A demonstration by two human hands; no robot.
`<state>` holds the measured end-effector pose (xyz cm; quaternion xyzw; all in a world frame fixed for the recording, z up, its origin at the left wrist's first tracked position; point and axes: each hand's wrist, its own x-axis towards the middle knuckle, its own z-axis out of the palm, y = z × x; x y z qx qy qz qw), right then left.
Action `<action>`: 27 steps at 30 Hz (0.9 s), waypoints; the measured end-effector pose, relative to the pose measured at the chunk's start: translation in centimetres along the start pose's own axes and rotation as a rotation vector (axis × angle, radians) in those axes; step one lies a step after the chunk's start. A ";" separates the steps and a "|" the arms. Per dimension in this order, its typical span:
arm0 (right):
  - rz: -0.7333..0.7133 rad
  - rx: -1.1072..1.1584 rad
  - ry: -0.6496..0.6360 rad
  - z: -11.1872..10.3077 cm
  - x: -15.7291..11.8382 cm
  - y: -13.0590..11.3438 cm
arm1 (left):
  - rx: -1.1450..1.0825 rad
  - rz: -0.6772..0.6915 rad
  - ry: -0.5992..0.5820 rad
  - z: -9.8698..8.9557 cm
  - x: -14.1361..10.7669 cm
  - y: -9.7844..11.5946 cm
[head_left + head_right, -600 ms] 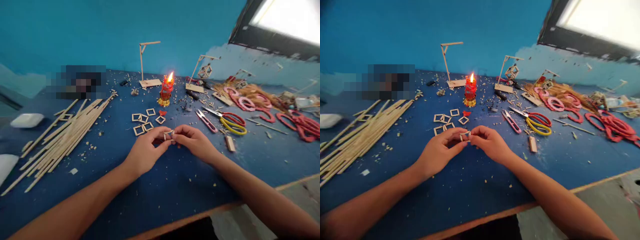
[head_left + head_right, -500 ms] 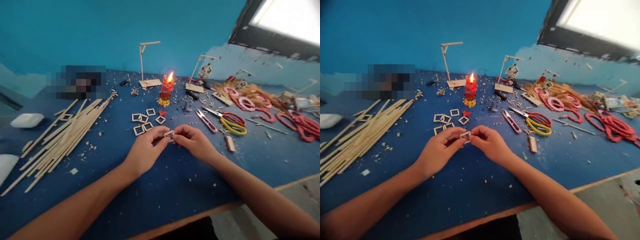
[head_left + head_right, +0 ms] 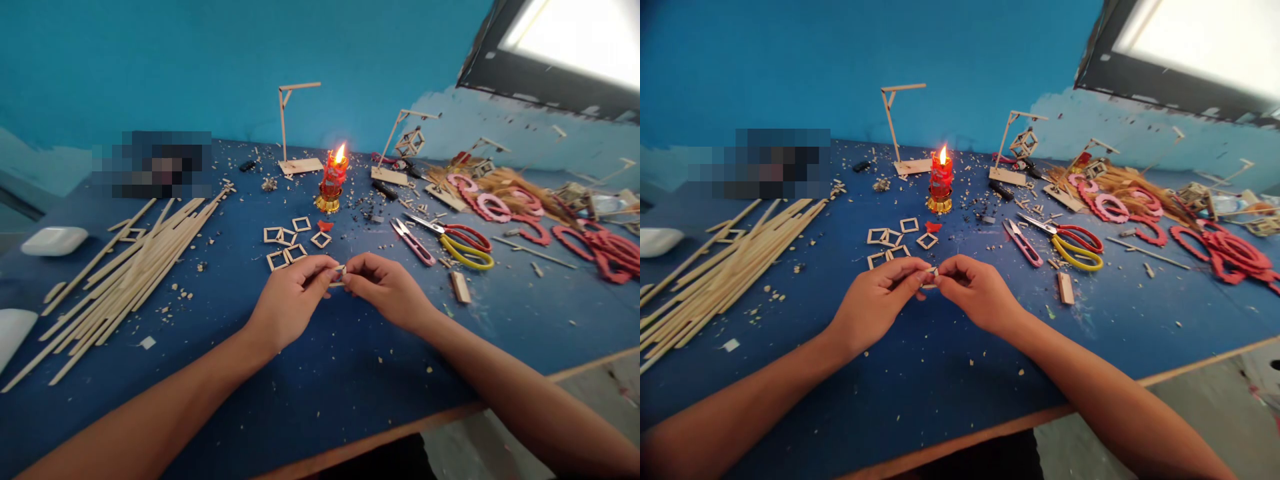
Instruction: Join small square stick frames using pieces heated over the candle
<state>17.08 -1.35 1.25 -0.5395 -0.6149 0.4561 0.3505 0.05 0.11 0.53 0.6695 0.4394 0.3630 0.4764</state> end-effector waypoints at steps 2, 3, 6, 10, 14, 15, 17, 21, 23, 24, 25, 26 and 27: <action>0.003 0.012 -0.005 0.0 0.0 0.1 | -0.011 -0.002 -0.001 0.0 0.0 0.1; 0.003 0.014 -0.007 0.1 0.0 0.1 | -0.014 -0.001 -0.001 0.0 0.0 0.2; 0.000 0.020 -0.008 0.1 0.0 0.1 | -0.031 0.013 -0.001 0.0 0.0 0.0; 0.005 0.049 -0.012 0.2 -0.1 0.1 | -0.017 0.029 -0.002 0.0 0.0 -0.1; 0.018 0.082 -0.019 0.2 -0.1 -0.1 | 0.010 0.045 0.000 0.0 -0.2 -0.1; 0.018 0.083 -0.021 0.2 -0.1 -0.1 | 0.020 0.054 0.000 0.0 -0.2 -0.1; 0.020 0.078 -0.026 0.2 -0.1 0.0 | 0.051 0.074 -0.003 -0.1 -0.2 -0.2; 0.021 0.091 -0.030 0.1 0.0 0.0 | 0.079 0.089 0.000 -0.1 -0.2 -0.3; 0.018 0.116 -0.036 0.1 0.0 0.1 | 0.068 0.074 -0.006 0.0 -0.1 -0.5; 0.020 0.136 -0.042 0.0 0.1 0.1 | 0.063 0.068 -0.014 0.1 -0.1 -0.6; 0.026 0.159 -0.048 0.0 0.1 0.1 | 0.058 0.066 -0.024 0.1 -0.1 -0.6; 0.037 0.182 -0.053 -0.1 0.2 0.1 | 0.051 0.068 -0.037 0.2 -0.1 -0.7; 0.050 0.203 -0.057 -0.1 0.2 0.1 | 0.044 0.070 -0.050 0.3 -0.2 -0.7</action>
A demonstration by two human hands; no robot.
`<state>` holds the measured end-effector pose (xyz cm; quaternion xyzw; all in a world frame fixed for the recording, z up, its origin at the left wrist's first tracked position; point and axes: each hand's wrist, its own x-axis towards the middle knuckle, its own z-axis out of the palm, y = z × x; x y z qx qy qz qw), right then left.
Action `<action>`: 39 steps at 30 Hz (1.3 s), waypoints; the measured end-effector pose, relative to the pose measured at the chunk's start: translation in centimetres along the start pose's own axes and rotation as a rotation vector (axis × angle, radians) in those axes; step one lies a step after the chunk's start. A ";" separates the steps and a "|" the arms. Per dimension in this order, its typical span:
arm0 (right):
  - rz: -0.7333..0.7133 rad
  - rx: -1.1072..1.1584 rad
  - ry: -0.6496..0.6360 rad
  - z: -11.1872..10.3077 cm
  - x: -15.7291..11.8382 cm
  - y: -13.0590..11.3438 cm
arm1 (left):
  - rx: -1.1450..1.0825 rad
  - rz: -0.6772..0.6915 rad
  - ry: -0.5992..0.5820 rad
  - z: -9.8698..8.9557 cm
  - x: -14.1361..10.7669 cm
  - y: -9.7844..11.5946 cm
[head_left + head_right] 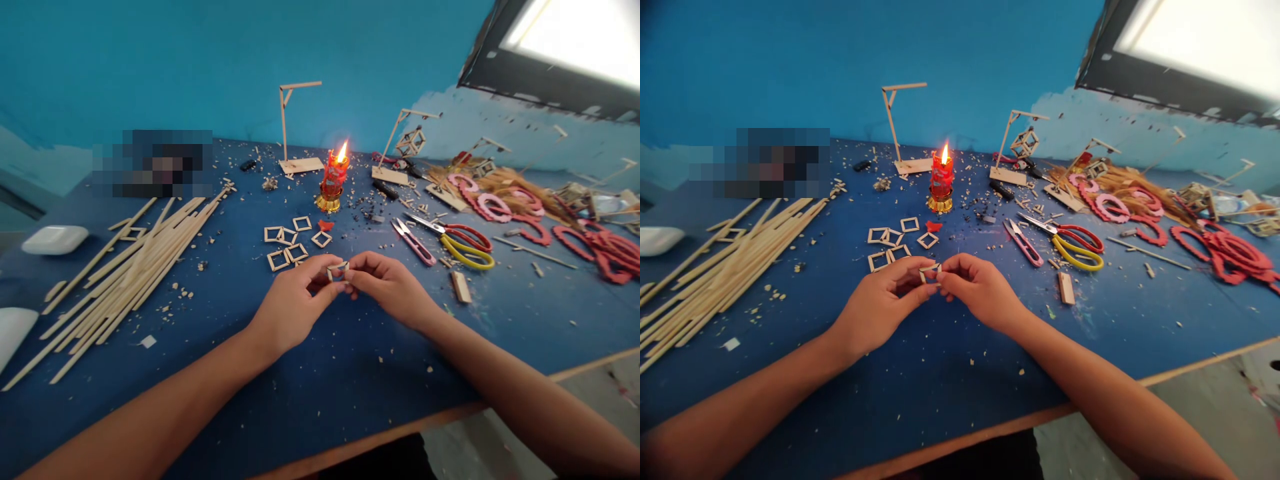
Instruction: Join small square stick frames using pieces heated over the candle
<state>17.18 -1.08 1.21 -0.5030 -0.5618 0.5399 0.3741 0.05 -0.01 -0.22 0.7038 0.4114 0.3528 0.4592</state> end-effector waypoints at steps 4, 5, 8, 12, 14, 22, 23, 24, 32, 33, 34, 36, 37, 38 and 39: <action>0.048 0.043 -0.002 -0.1 0.1 -0.1 | -0.013 -0.007 -0.024 0.1 -0.1 0.0; 0.055 0.047 -0.007 -0.1 0.1 -0.1 | 0.002 -0.011 -0.021 0.1 -0.1 0.0; 0.072 0.055 -0.022 -0.1 0.0 -0.1 | 0.064 -0.002 -0.013 0.0 -0.1 0.1; 0.084 0.081 -0.039 -0.3 0.0 0.0 | 0.114 0.020 -0.020 -0.1 -0.1 0.2; 0.085 0.091 -0.043 -0.3 0.1 0.1 | 0.125 0.023 -0.024 -0.1 -0.1 0.3; 0.100 0.100 -0.047 -0.3 0.0 0.2 | 0.119 0.024 -0.018 -0.1 -0.1 0.4; 0.106 0.100 -0.046 -0.2 0.0 0.1 | 0.121 0.026 -0.018 -0.1 -0.1 0.4; 0.112 0.099 -0.043 -0.2 0.0 0.0 | 0.123 0.028 -0.019 -0.1 -0.1 0.4; 0.115 0.097 -0.033 -0.1 0.0 -0.1 | 0.116 0.036 -0.015 -0.1 -0.1 0.3; 0.115 0.097 -0.031 -0.1 0.0 0.0 | 0.112 0.038 -0.014 -0.1 -0.1 0.2; 0.115 0.098 -0.029 -0.1 0.0 0.0 | 0.107 0.038 -0.014 -0.1 -0.1 0.2; 0.115 0.101 -0.026 0.0 0.1 0.0 | 0.098 0.035 -0.013 -0.1 -0.1 0.2; 0.116 0.103 -0.023 0.0 0.1 0.1 | 0.095 0.032 -0.012 -0.1 -0.1 0.2; 0.116 0.106 -0.021 0.0 0.1 0.1 | 0.095 0.028 -0.012 -0.1 -0.1 0.3; 0.116 0.112 -0.021 0.0 0.1 0.1 | 0.096 0.023 -0.013 -0.1 -0.1 0.3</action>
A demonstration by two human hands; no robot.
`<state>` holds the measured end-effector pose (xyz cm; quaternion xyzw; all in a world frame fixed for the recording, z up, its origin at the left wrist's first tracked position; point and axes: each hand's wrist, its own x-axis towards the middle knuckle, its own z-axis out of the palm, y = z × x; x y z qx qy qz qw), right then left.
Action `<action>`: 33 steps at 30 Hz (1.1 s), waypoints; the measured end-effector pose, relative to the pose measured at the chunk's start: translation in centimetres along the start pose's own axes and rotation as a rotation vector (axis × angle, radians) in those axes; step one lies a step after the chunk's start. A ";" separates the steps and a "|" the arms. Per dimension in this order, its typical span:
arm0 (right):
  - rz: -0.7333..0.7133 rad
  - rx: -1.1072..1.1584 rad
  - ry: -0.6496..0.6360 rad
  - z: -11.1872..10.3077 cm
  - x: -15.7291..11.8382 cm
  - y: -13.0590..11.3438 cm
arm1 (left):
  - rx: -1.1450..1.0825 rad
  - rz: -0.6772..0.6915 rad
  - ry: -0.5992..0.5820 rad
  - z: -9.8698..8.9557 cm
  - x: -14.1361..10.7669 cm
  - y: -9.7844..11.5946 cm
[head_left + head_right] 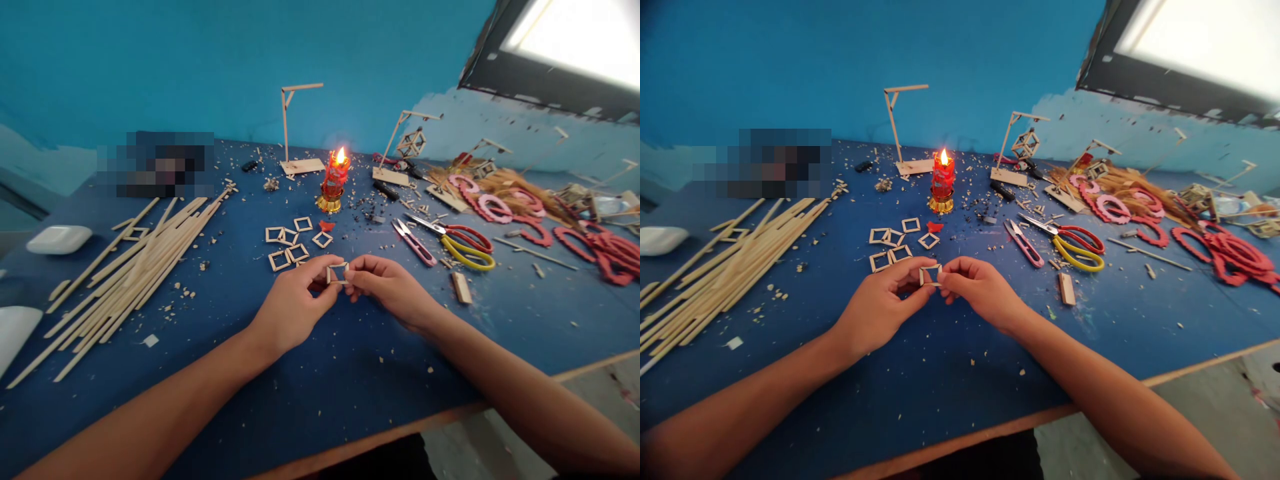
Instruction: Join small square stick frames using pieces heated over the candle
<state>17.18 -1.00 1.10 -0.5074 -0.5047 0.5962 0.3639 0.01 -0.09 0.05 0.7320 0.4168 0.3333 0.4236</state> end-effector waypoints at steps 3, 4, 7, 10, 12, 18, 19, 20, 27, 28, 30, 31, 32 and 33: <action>-0.002 0.011 0.000 0.1 0.0 0.0 | 0.003 -0.009 -0.003 0.0 0.0 0.0; -0.003 0.011 0.000 0.1 -0.1 -0.1 | 0.001 -0.008 -0.004 0.0 0.0 0.0; -0.005 -0.003 0.008 0.1 -0.1 -0.2 | -0.002 0.000 -0.002 0.0 0.0 -0.1; 0.000 -0.012 0.016 0.1 -0.1 -0.2 | 0.004 0.007 0.000 0.0 0.0 -0.1; 0.003 -0.015 0.020 0.1 -0.1 -0.2 | 0.008 0.013 -0.005 0.0 0.0 -0.1; -0.014 -0.010 0.001 0.0 0.0 -0.1 | 0.034 0.022 -0.017 -0.1 0.1 0.0; -0.015 -0.007 0.001 -0.1 0.0 -0.1 | 0.034 0.020 -0.019 -0.1 0.1 0.0; -0.016 -0.007 0.001 -0.1 0.0 -0.1 | 0.033 0.017 -0.021 -0.1 0.1 -0.1; -0.020 -0.009 0.000 -0.1 0.0 0.0 | 0.030 0.003 -0.036 -0.1 0.1 -0.2; -0.021 -0.009 -0.001 -0.1 0.0 0.0 | 0.026 0.001 -0.037 -0.1 0.1 -0.2; -0.020 -0.002 0.001 -0.1 0.0 0.0 | 0.014 -0.005 -0.042 -0.1 0.1 -0.2; -0.021 0.002 0.001 -0.1 0.0 0.0 | 0.008 -0.011 -0.044 -0.1 0.1 -0.2; -0.024 0.005 0.000 -0.1 0.0 0.1 | 0.001 -0.019 -0.047 -0.1 0.1 -0.2; -0.027 0.009 0.000 -0.1 0.0 0.1 | -0.007 -0.030 -0.047 -0.1 0.1 -0.2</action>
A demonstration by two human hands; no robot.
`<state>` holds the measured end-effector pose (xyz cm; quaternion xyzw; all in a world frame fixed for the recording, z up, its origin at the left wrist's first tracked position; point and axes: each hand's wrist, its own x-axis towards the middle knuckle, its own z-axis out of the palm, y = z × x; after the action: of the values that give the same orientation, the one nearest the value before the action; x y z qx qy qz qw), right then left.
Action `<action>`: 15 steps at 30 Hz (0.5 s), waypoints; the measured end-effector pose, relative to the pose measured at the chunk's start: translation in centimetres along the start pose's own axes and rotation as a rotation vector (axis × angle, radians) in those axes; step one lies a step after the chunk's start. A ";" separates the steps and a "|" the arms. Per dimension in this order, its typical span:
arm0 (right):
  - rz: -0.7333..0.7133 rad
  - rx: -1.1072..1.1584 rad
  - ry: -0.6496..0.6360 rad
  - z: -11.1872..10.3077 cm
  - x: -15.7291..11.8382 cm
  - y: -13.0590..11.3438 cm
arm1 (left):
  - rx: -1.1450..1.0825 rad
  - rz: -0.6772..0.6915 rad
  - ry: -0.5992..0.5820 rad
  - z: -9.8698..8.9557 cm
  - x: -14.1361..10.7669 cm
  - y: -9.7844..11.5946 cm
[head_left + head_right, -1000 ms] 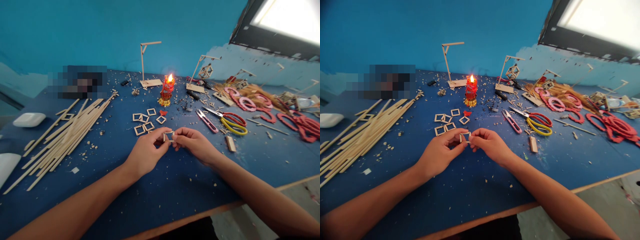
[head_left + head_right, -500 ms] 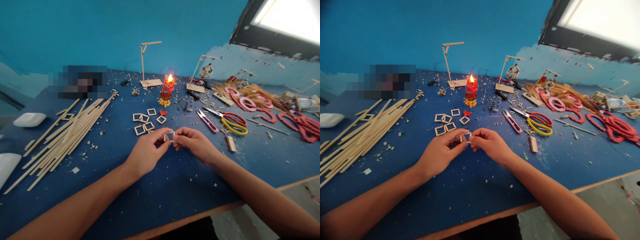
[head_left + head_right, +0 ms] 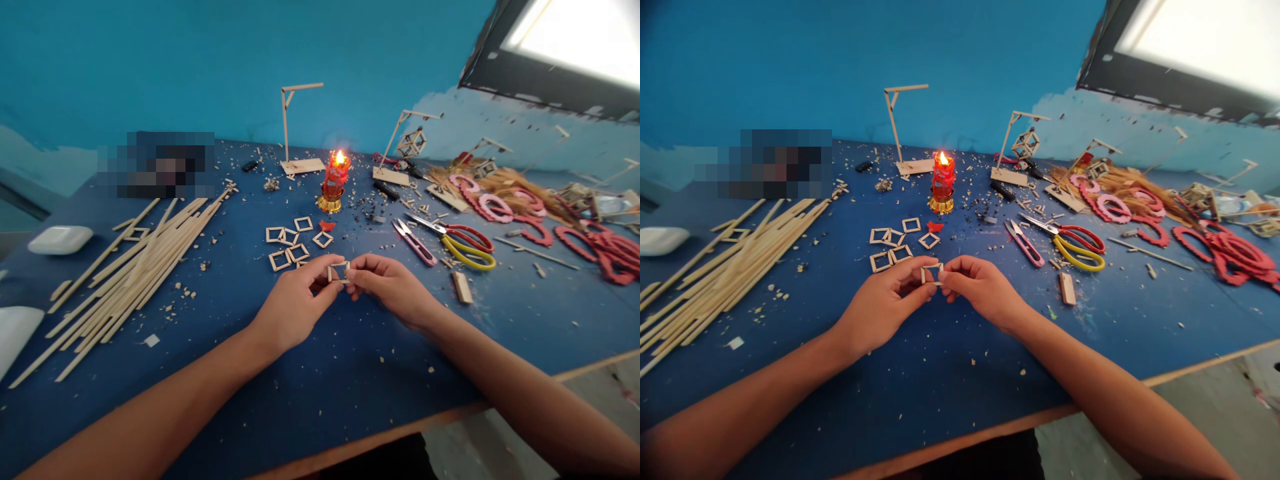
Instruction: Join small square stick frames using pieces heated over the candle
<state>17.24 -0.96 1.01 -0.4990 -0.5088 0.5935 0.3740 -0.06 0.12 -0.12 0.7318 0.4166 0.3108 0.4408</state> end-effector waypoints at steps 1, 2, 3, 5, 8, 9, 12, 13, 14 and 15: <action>-0.003 0.003 0.001 0.0 0.0 0.0 | -0.010 -0.012 0.000 0.0 0.0 0.0; -0.007 0.006 -0.001 0.0 0.0 0.0 | -0.021 -0.022 0.002 0.0 0.0 0.0; -0.012 0.009 -0.003 0.0 0.0 0.0 | -0.030 -0.031 0.005 0.0 0.0 0.0; -0.015 0.014 -0.001 0.0 0.0 -0.1 | -0.045 -0.037 0.009 0.0 0.0 0.1; -0.003 0.020 -0.002 0.0 0.0 -0.3 | -0.041 -0.030 0.008 0.1 0.0 0.2; 0.004 0.021 0.000 0.0 0.0 -0.3 | -0.034 -0.025 0.008 0.1 -0.1 0.2; 0.021 0.022 0.001 0.0 -0.1 -0.3 | -0.002 -0.012 0.008 0.0 -0.1 0.2; 0.025 0.022 0.002 0.0 -0.1 -0.3 | 0.007 -0.009 0.006 0.0 -0.1 0.2; 0.028 0.022 0.002 0.0 -0.1 -0.3 | 0.016 -0.005 0.002 0.0 -0.1 0.2; 0.030 0.023 0.001 0.0 -0.1 -0.3 | 0.022 -0.002 -0.001 0.0 -0.1 0.2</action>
<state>17.28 -0.96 1.29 -0.5026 -0.4943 0.6046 0.3707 -0.01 -0.04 0.06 0.7363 0.4205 0.3052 0.4335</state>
